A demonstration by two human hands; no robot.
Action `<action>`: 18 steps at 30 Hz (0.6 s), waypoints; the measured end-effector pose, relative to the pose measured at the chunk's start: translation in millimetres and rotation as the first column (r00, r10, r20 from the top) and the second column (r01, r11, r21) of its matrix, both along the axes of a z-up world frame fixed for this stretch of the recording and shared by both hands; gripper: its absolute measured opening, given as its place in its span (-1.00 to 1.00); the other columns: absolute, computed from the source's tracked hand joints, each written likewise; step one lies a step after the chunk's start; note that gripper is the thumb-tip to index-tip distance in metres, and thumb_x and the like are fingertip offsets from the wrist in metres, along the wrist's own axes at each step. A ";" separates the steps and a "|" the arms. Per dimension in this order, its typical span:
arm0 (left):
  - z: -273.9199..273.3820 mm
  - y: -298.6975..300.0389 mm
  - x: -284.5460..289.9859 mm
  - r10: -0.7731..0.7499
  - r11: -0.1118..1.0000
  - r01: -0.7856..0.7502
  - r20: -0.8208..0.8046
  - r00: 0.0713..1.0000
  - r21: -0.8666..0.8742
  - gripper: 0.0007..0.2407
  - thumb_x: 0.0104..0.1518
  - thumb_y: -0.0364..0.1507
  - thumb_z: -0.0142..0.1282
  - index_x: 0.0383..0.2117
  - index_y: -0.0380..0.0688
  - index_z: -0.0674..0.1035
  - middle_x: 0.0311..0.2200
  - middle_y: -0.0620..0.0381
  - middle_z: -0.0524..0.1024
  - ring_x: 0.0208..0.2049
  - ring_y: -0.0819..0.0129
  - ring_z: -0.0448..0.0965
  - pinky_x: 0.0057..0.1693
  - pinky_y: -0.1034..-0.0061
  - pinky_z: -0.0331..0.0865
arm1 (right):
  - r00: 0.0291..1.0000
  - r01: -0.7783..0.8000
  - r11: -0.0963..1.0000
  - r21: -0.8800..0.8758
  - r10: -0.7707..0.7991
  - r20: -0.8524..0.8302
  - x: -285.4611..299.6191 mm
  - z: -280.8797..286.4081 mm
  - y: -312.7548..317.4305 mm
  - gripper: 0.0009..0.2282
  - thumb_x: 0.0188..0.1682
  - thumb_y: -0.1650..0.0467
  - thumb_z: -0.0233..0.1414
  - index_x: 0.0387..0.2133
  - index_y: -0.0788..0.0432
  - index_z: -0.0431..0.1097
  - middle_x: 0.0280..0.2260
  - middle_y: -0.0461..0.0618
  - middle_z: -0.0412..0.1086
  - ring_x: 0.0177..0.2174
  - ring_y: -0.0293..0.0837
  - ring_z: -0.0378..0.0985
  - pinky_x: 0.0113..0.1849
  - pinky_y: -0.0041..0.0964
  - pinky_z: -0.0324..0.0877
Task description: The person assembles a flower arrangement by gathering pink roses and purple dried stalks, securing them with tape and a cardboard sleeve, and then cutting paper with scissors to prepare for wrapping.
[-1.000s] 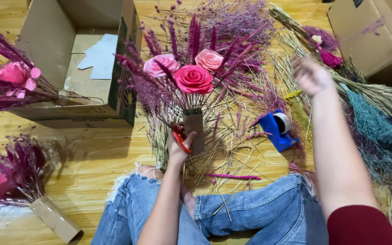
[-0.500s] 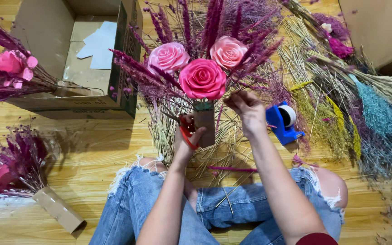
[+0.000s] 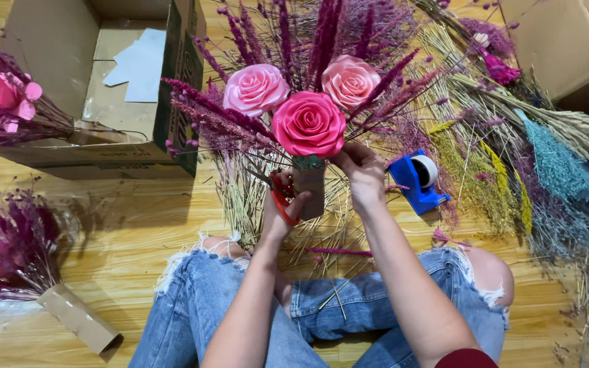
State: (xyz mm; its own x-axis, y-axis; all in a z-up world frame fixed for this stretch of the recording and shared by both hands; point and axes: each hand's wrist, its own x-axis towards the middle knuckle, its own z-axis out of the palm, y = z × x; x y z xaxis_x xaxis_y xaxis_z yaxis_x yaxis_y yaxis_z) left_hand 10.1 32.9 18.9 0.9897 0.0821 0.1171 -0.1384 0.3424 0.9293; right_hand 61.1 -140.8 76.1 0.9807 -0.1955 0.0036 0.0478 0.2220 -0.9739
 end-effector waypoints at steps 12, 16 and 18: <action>-1.1 0.1 4.7 0.028 0.997 -0.027 -0.015 0.999 0.076 -0.55 -0.01 -0.40 0.49 -0.30 -0.03 0.27 -0.12 0.00 0.54 -0.11 0.20 0.54 -0.05 0.43 0.46 | 0.996 0.061 0.995 0.079 -0.066 0.060 7.0 -8.7 -12.7 -0.92 0.02 0.53 0.20 -0.26 0.24 0.50 -0.35 0.13 0.55 -0.32 -0.04 0.67 -0.11 -0.05 0.62; -7.3 -5.2 -3.6 0.131 0.977 -0.097 -0.172 0.976 0.191 -0.54 -0.06 -0.38 0.53 -0.25 -0.05 0.33 -0.10 -0.08 0.58 -0.10 0.09 0.61 0.01 0.27 0.50 | 0.991 0.075 0.984 0.162 -0.091 0.097 -6.7 6.8 -28.7 -0.82 -0.03 0.54 0.23 -0.18 0.18 0.46 -0.35 0.03 0.55 -0.33 -0.10 0.69 -0.14 -0.19 0.67; -21.9 6.4 3.2 0.258 0.827 -0.045 -0.308 0.916 0.560 -0.41 -0.11 -0.17 0.53 -0.02 -0.07 0.41 -0.11 -0.12 0.61 -0.01 -0.08 0.63 0.15 0.04 0.47 | 0.994 0.064 0.995 0.080 -0.070 0.079 -15.0 8.7 -42.3 -0.74 0.02 0.54 0.20 -0.05 0.17 0.36 -0.31 0.02 0.52 -0.31 -0.09 0.69 -0.16 -0.18 0.68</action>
